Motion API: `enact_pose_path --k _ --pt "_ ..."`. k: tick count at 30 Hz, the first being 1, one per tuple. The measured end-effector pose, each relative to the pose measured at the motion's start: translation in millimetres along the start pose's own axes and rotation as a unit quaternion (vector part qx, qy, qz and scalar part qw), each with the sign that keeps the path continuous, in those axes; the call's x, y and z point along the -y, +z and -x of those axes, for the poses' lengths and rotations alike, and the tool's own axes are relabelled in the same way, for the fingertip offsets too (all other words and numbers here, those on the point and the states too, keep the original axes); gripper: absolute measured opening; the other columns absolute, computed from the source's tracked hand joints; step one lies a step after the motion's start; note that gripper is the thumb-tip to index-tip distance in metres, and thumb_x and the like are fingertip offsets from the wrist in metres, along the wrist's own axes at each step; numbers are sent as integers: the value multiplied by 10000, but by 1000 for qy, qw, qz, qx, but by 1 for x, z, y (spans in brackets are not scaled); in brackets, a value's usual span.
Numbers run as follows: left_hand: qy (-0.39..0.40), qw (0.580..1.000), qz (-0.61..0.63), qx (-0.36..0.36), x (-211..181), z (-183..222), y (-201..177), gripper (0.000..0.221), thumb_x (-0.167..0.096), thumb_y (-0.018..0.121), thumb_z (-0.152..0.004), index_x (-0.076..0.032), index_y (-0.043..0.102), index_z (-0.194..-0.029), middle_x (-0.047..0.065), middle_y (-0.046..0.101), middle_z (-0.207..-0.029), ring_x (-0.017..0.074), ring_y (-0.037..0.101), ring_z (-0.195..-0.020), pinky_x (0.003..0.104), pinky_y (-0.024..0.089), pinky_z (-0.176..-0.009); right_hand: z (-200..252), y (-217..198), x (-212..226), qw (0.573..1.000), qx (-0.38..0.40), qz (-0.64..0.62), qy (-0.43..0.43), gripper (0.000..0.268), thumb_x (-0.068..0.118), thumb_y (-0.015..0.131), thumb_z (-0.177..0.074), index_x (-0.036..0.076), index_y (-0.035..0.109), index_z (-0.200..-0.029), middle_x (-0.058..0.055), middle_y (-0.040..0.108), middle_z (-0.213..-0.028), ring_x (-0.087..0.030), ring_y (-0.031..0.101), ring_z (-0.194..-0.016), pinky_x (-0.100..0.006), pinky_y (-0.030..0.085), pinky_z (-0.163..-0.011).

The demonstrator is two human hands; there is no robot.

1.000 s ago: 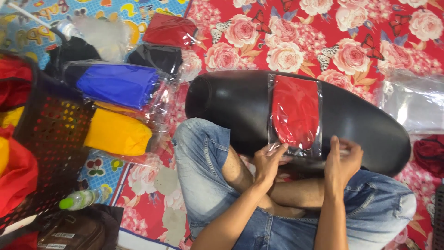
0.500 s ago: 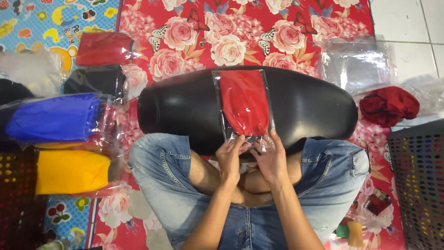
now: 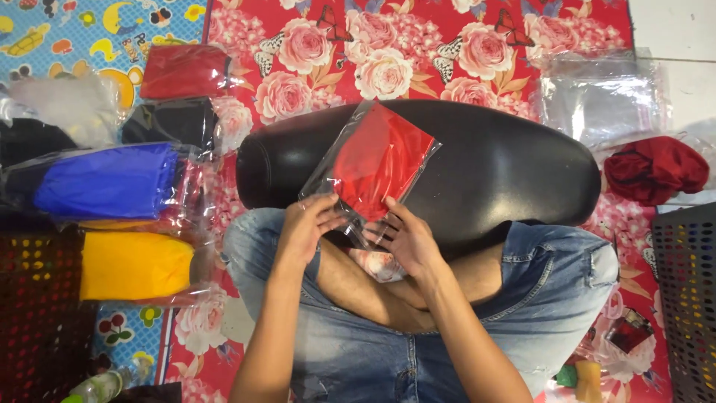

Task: The person is folding red fabric covers and placing them into individual clear plastic bags, then inspecting a larger elasticated cover.

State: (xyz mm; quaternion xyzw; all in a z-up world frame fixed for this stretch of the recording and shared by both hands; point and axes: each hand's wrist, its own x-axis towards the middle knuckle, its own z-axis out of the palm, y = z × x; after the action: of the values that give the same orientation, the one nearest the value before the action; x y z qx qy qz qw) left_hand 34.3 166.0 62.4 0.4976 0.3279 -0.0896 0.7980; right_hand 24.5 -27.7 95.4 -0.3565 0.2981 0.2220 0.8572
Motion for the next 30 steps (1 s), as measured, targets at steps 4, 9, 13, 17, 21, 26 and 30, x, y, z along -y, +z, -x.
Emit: enact_pose_path --k 4,9,13,17,21,26,30 --pt "-2 998 63 0 -23 15 7 453 -293 888 -760 -7 685 -1047 154 662 -943 322 729 -834 551 630 -843 -27 3 -27 999 -29 -16 -7 262 190 867 -817 46 652 -857 -146 663 -811 -410 753 -787 -571 610 -815" --pt "23 1000 2 -15 -20 7 19 546 -306 965 -696 -10 643 -1023 76 609 -832 242 720 -740 386 647 -700 -40 7 -46 997 -63 -26 -43 233 172 871 -806 82 658 -834 -87 613 -800 -337 743 -787 -488 599 -810" --pt "38 998 -46 -31 -39 16 15 608 -229 976 -663 25 648 -1107 117 643 -857 286 752 -790 441 632 -735 -28 25 -44 996 -66 -18 -50 262 189 871 -810 82 632 -815 -77 603 -801 -329 740 -799 -474 590 -841" --pt "48 997 -52 -29 -58 14 12 549 -126 938 -662 40 672 -1113 130 654 -856 267 739 -779 412 641 -696 -13 44 -36 999 -22 -7 -39 276 263 819 -861 104 600 -807 -67 618 -796 -329 750 -846 -484 579 -887" --pt "50 999 -2 4 -71 -2 8 520 -84 936 -662 47 675 -1092 102 653 -866 245 730 -767 400 643 -648 -13 31 -29 991 92 98 -1 650 793 457 -922 162 593 -846 -257 744 -1011 -463 757 -879 -542 609 -767" --pt "62 997 33 22 -93 -14 -4 432 -46 925 -656 46 695 -1009 86 673 -811 234 747 -718 350 655 -608 -55 -16 -43 880 -72 365 -295 633 509 374 -1116 7 697 -906 -180 634 -621 -276 655 -507 -334 535 -499" --pt "78 994 69 24 -111 -26 -12 463 -66 956 -640 26 690 -1007 41 654 -793 207 746 -733 368 665 -583 -81 -37 -65 701 -86 507 -494 423 265 532 -1112 177 750 -760 -12 555 -487 -250 579 -523 -338 505 -655"
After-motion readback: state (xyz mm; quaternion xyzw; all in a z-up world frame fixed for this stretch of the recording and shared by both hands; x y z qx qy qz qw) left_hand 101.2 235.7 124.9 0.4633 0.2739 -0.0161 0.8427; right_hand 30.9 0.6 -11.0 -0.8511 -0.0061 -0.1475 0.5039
